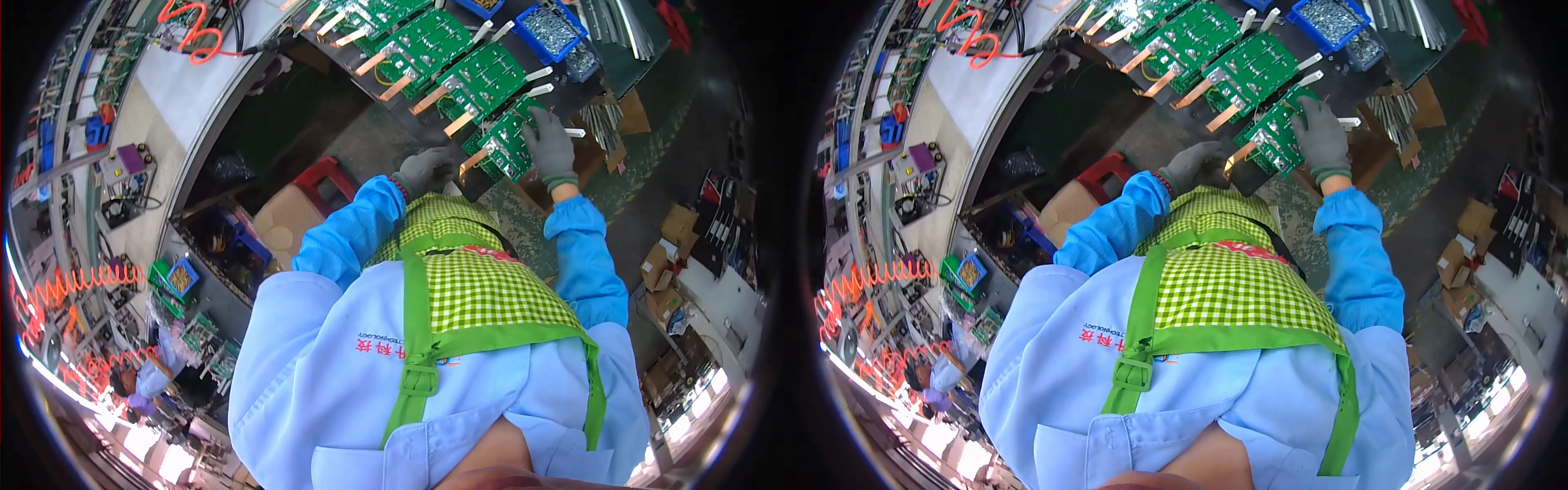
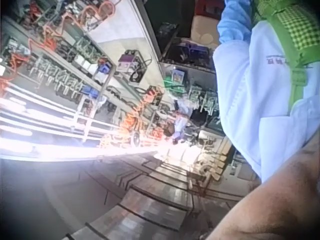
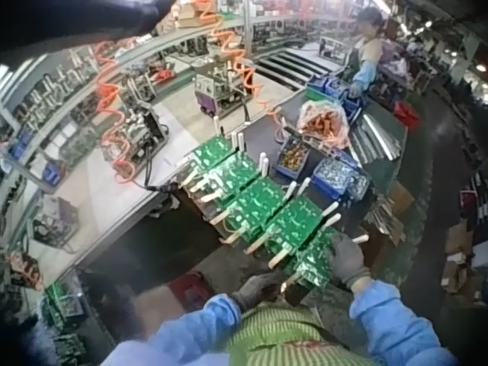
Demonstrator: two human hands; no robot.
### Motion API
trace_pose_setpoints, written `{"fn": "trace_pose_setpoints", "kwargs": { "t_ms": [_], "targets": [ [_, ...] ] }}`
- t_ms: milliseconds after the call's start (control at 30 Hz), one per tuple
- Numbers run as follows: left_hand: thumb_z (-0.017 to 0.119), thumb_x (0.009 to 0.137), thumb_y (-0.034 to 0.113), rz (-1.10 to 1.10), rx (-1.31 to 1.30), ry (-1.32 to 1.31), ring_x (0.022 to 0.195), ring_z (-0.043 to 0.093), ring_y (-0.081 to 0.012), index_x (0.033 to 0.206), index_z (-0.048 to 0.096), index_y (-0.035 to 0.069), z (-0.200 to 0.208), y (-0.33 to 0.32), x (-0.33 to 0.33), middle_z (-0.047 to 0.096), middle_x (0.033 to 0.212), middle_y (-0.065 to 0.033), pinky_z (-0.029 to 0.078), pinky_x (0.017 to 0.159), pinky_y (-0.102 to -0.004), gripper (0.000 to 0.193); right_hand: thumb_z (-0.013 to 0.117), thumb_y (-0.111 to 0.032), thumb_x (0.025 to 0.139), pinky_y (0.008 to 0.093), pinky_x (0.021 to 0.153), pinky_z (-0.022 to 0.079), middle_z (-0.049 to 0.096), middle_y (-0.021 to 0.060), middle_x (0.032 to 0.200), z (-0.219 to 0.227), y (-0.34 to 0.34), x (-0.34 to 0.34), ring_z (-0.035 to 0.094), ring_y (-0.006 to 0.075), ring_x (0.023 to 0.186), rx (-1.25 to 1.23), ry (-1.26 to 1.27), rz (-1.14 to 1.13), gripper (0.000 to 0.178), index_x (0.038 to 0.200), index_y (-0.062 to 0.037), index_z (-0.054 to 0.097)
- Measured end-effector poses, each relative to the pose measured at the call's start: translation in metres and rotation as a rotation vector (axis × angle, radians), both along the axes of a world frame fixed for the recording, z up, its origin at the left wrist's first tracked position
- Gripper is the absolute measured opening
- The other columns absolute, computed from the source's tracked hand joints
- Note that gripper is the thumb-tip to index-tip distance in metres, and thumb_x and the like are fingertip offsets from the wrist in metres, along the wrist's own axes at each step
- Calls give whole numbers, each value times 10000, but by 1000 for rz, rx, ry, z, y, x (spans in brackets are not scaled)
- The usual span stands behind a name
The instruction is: Assembling copper busbars onto printed circuit boards and organizing them on a tray.
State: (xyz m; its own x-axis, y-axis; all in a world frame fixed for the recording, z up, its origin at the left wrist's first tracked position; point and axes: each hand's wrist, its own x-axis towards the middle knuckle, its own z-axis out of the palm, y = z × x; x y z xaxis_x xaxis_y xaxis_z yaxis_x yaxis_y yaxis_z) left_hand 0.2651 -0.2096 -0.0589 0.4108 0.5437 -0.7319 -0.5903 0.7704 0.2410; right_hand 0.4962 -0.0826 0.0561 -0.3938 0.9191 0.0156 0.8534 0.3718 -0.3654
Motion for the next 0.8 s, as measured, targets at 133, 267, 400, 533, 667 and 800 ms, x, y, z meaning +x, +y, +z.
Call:
{"fn": "trace_pose_setpoints", "kwargs": {
  "t_ms": [133, 267, 400, 533, 667, 800],
  "targets": [
    [521, 937, 156, 149, 131, -146, 849, 614, -187, 1137, 511, 55, -28, -46, 17, 608, 933, -94, 537, 709, -298, 224, 564, -187, 848, 471, 752, 481, 586, 184, 1016, -4, 17, -4, 592, 380, 899, -68, -249, 113, 274, 1108, -104, 544],
    [532, 956, 260, -98, 201, 56, 755, 613, -120, 1113, 510, 38, 21, -51, 59, 618, 907, -60, 519, 662, -233, 273, 581, -172, 864, 460, 721, 481, 589, 179, 972, 29, -2, 4, 595, 362, 869, 64, 192, 177, 204, 1041, -74, 559],
    [572, 930, 253, -30, 264, -42, 753, 595, -99, 1072, 541, 47, 7, -36, 97, 611, 901, -44, 483, 634, -213, 252, 602, -153, 861, 421, 698, 471, 587, 169, 899, 45, -45, 39, 588, 358, 828, 10, 295, 177, 163, 979, -44, 572],
    [607, 888, 188, -7, 343, -19, 756, 565, -79, 1094, 557, 56, 24, -12, 113, 595, 907, -19, 459, 625, -228, 250, 611, -156, 854, 411, 681, 468, 580, 169, 869, 39, -87, 66, 586, 357, 801, -96, 305, 162, 171, 967, -33, 578],
    [607, 864, 90, 98, 484, 398, 763, 596, -102, 1110, 582, 12, 28, -6, 129, 630, 956, -54, 493, 662, -251, 260, 617, -154, 844, 405, 679, 469, 583, 170, 870, 31, -111, 85, 590, 350, 787, -199, 379, 48, 189, 976, -24, 578],
    [629, 860, 106, 162, 405, 367, 857, 599, -125, 1129, 572, -4, 20, -10, 133, 614, 1025, -52, 511, 731, -257, 296, 615, -147, 840, 396, 689, 474, 590, 173, 881, 34, -117, 91, 594, 347, 786, -253, 379, 21, 194, 983, -20, 582]
  ]
}}
